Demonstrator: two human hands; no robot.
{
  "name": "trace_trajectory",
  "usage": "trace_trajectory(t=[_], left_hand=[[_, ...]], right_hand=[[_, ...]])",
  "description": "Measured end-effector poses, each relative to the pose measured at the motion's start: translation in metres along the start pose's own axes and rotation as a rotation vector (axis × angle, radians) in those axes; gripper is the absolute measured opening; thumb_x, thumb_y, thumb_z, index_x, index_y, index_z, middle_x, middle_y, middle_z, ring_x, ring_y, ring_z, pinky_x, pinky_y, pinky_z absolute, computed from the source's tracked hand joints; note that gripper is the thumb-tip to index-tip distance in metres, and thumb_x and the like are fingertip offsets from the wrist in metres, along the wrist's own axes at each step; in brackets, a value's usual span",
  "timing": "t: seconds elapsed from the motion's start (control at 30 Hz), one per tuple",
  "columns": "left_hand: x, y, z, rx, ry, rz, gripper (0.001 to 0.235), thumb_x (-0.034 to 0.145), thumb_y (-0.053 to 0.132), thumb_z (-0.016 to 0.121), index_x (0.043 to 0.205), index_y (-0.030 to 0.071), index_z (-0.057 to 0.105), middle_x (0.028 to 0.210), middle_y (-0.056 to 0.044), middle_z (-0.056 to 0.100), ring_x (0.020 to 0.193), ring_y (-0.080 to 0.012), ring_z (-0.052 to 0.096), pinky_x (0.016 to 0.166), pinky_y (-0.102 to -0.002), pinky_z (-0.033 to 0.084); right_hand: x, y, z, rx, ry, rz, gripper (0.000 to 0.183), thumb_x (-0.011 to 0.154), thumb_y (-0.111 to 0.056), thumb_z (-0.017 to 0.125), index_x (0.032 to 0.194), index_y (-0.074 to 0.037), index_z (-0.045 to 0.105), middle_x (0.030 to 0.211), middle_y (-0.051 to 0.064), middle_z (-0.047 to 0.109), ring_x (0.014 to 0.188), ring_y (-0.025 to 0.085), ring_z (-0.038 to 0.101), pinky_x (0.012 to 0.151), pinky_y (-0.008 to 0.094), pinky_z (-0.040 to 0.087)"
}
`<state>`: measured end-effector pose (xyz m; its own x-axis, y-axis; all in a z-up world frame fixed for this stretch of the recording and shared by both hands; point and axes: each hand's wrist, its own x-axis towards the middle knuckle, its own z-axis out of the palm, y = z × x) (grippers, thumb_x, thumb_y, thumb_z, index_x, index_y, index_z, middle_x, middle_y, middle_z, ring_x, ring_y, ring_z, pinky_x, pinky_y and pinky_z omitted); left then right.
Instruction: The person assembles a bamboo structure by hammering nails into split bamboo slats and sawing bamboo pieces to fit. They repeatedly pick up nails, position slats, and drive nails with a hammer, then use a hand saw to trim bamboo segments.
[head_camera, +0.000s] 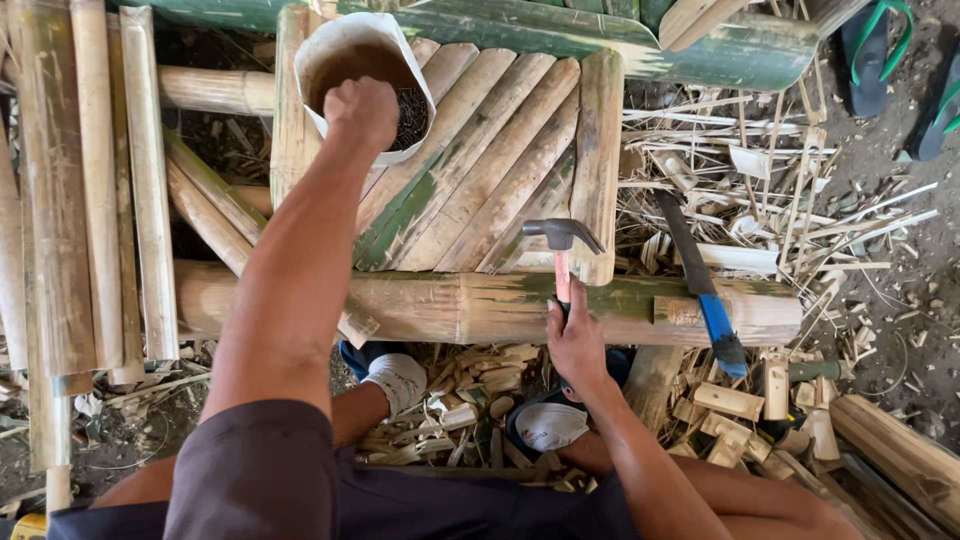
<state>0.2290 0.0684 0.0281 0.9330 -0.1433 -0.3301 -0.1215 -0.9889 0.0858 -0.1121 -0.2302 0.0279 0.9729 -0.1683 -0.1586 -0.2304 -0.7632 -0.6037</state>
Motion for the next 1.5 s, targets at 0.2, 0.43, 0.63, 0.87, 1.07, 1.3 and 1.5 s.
trace_trajectory(t=[0.2,0.43,0.63,0.87,1.07,1.3,1.5], left_hand=[[-0.036,-0.015,-0.013,-0.107,0.201,0.073,0.009,0.093,0.006,0.068,0.097,0.003,0.076,0.099,-0.020,0.076,0.081,-0.0326,0.072,0.062,-0.041,0.057],[-0.088,-0.006,-0.032,-0.324,0.672,0.321,0.013,0.096,-0.006,0.060,0.102,-0.002,0.071,0.099,-0.015,0.075,0.062,-0.0110,0.067,0.041,-0.023,0.050],[-0.159,0.076,0.032,0.194,0.207,0.611,0.010,0.087,-0.003,0.065,0.094,0.004,0.064,0.100,-0.016,0.065,0.062,-0.0169,0.064,0.042,-0.025,0.054],[-0.182,0.096,0.092,-0.519,0.091,0.613,0.013,0.080,0.001,0.068,0.091,-0.001,0.061,0.088,-0.018,0.067,0.067,-0.0265,0.066,0.062,-0.038,0.060],[-0.186,0.100,0.099,-0.883,0.158,0.477,0.023,0.088,0.002,0.068,0.111,0.000,0.066,0.099,-0.020,0.076,0.076,-0.0265,0.074,0.068,-0.034,0.064],[-0.208,0.120,0.108,-0.932,0.305,0.365,0.020,0.095,0.002,0.064,0.111,0.009,0.074,0.106,-0.014,0.077,0.068,-0.0219,0.076,0.053,-0.031,0.064],[-0.215,0.129,0.101,-0.607,0.294,0.265,0.008,0.084,0.016,0.076,0.091,0.011,0.074,0.105,-0.009,0.073,0.083,-0.0260,0.071,0.080,-0.042,0.058]], right_hand=[[0.003,-0.003,-0.002,0.018,-0.061,0.081,0.057,0.103,-0.020,0.054,0.152,-0.002,0.032,0.067,0.023,0.068,0.054,0.040,0.070,0.047,0.049,0.057],[0.000,0.000,0.002,0.049,0.032,-0.087,0.053,0.105,-0.019,0.055,0.150,-0.001,0.034,0.071,0.023,0.068,0.057,0.042,0.068,0.046,0.051,0.051],[-0.004,0.003,0.001,0.050,-0.029,-0.002,0.056,0.103,-0.019,0.055,0.151,-0.002,0.032,0.071,0.027,0.068,0.057,0.046,0.067,0.049,0.055,0.049],[-0.005,0.001,0.003,0.005,0.079,-0.062,0.056,0.100,-0.019,0.060,0.149,-0.003,0.038,0.073,0.029,0.067,0.066,0.051,0.066,0.058,0.060,0.051],[-0.004,-0.002,0.001,0.020,0.088,-0.062,0.056,0.099,-0.019,0.061,0.148,-0.002,0.039,0.072,0.029,0.067,0.065,0.051,0.066,0.056,0.059,0.051],[-0.006,-0.005,-0.001,0.038,0.058,-0.005,0.055,0.101,-0.021,0.059,0.149,-0.002,0.038,0.070,0.028,0.067,0.063,0.049,0.066,0.056,0.058,0.051],[-0.007,-0.004,-0.008,0.126,0.070,-0.110,0.054,0.102,-0.016,0.058,0.151,-0.003,0.039,0.081,0.029,0.069,0.071,0.048,0.069,0.062,0.055,0.055]])
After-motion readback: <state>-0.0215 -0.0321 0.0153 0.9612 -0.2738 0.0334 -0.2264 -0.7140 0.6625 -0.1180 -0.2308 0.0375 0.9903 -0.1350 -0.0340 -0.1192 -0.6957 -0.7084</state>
